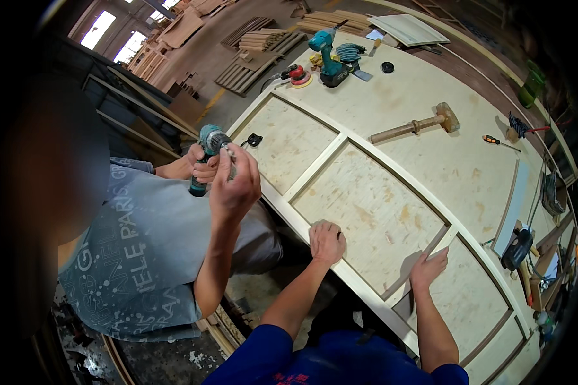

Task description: The person positions wooden panels into a frame, uses a measuring tape, and secures them using a pneumatic nail gun and a drill.

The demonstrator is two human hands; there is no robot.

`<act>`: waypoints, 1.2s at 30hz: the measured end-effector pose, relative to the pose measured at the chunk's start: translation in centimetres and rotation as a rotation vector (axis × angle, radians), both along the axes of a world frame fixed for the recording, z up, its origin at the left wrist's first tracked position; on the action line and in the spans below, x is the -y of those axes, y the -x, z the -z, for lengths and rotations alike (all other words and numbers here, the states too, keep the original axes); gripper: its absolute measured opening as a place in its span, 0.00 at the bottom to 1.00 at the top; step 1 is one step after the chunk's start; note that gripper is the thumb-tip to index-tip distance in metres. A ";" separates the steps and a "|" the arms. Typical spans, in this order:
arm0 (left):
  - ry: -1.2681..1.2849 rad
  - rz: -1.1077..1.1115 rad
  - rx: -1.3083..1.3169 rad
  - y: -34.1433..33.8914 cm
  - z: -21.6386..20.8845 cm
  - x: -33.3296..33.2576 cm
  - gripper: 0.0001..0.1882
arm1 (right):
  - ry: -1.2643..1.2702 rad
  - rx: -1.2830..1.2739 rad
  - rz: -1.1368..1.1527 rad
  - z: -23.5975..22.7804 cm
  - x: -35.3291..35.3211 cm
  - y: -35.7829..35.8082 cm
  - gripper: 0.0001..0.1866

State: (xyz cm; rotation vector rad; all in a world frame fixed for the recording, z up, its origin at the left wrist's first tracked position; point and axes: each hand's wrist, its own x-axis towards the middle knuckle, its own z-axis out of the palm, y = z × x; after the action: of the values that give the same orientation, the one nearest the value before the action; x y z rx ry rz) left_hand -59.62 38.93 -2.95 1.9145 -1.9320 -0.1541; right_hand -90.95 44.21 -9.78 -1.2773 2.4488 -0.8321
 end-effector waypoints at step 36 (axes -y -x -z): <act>0.046 0.089 0.062 0.7 0.1 0.4 0.08 | -0.021 -0.034 0.085 -2.0 0.2 -1.3 0.43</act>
State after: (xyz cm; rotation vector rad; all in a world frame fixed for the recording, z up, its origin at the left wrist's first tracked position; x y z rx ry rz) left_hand -60.29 38.49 -3.08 1.8251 -2.0443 -0.0768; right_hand -89.68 43.97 -7.77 -1.1968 2.5472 -0.8102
